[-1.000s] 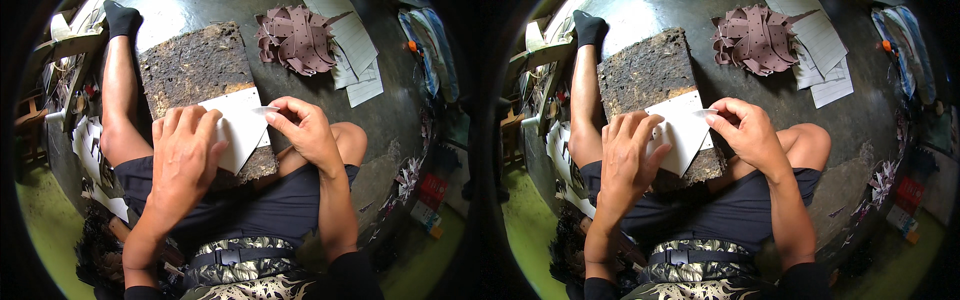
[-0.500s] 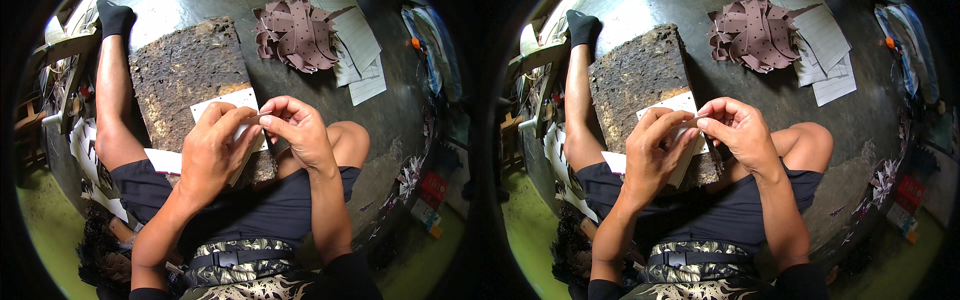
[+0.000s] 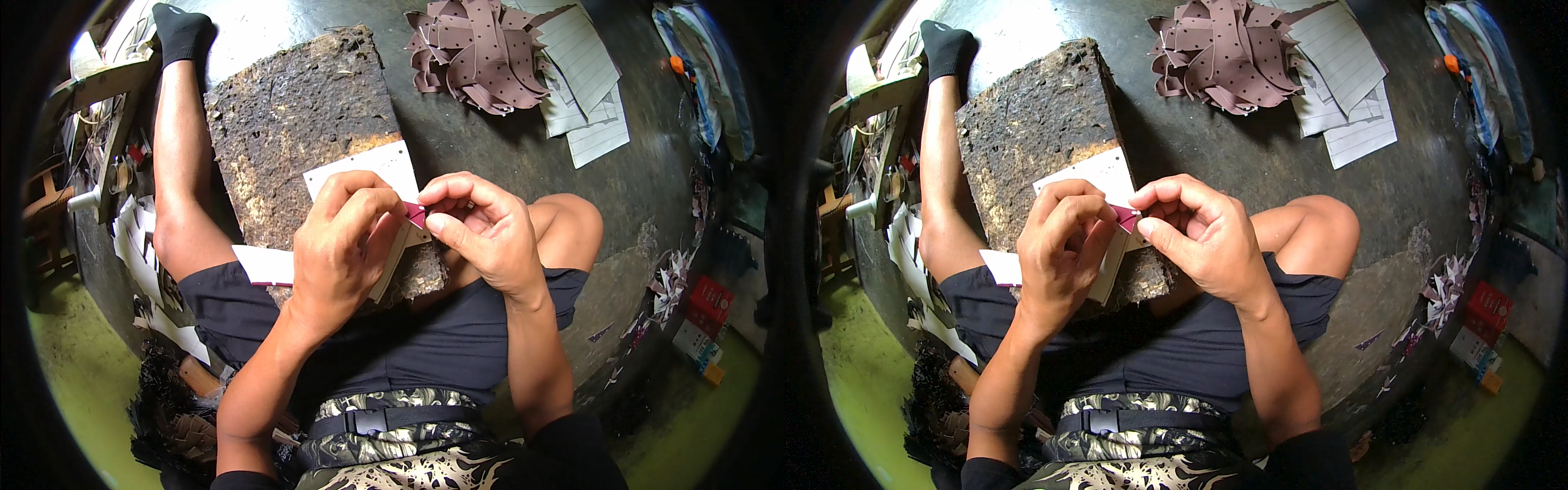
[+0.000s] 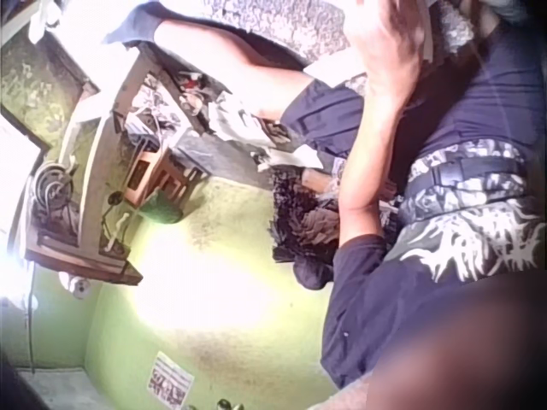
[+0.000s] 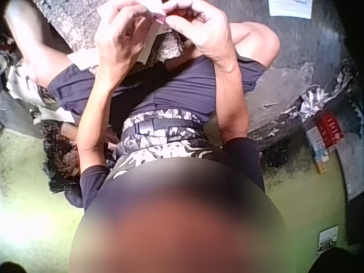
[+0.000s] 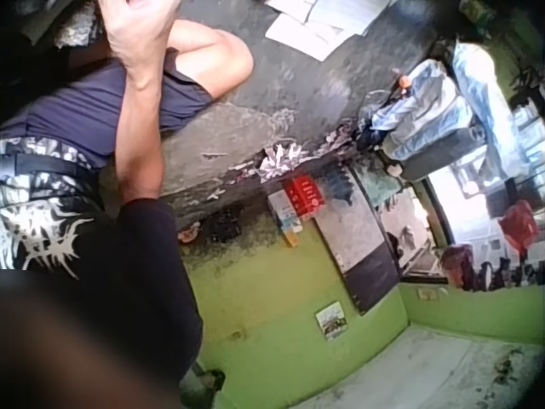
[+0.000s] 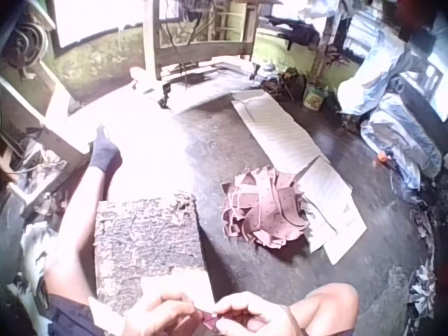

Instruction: The person sits cross-legged on the floor and repeatedly peels the backing off small rectangular adhesive paper pieces. They handle each piece one at a time, peel the backing, and place the finished pieces aside.

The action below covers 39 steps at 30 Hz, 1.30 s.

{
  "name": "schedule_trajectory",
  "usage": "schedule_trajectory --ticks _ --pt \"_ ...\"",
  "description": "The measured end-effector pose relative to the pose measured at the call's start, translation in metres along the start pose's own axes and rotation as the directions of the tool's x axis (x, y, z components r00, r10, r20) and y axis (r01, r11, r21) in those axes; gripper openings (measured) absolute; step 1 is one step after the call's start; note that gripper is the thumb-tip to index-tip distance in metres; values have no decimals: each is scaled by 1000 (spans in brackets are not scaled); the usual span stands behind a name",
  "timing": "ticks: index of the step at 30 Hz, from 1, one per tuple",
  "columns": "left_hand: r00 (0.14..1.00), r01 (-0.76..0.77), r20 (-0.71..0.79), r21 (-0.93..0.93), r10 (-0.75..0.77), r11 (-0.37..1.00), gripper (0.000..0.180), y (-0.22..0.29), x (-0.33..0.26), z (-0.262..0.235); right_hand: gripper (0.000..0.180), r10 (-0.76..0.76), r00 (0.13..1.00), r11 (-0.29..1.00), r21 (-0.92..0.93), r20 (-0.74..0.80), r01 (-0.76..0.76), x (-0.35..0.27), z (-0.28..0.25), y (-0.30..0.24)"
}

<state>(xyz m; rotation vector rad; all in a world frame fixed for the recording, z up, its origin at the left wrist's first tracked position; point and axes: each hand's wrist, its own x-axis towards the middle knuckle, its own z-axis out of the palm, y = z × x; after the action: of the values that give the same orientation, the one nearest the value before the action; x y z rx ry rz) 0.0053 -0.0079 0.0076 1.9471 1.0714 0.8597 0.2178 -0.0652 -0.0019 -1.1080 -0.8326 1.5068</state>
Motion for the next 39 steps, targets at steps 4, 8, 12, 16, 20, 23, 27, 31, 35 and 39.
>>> schedule_trajectory --ticks 4,8,12,16,20,23,27,31,35,39 --pt "999 -36 -9 13 36 999 27 -4 -4 2 20 -108 991 977 -192 -73 93 -6 4 0" --pt "998 -61 -1 19 61 998 27 -6 -4 2 18 -270 963 830 -510 -16 224 -5 4 -4" --pt "997 -71 4 -3 71 997 29 -5 -3 2 19 -357 930 676 -665 80 317 -5 5 -12" --pt "1000 -28 -7 -20 28 999 26 -3 -4 2 20 -310 949 696 -666 59 269 -7 10 -14" --pt "999 -37 -4 -41 37 998 28 -4 -4 1 22 -286 957 706 -664 50 246 -6 13 -11" --pt "1000 -10 -6 -78 9 997 27 -3 -2 1 26 -301 952 703 -662 53 259 -7 14 -12" --pt "1000 1 18 -36 0 999 24 -1 0 1 32 -278 960 697 -678 43 233 -12 15 -15" --pt "998 33 48 6 -33 999 23 1 1 0 27 -409 910 635 -697 62 333 -2 14 -7" --pt "1000 8 25 31 -9 999 23 2 8 3 19 -336 941 707 -668 -31 231 3 13 -6" --pt "993 98 -60 -4 -98 995 18 12 11 4 13 -163 974 877 -476 -156 70 4 16 -11"
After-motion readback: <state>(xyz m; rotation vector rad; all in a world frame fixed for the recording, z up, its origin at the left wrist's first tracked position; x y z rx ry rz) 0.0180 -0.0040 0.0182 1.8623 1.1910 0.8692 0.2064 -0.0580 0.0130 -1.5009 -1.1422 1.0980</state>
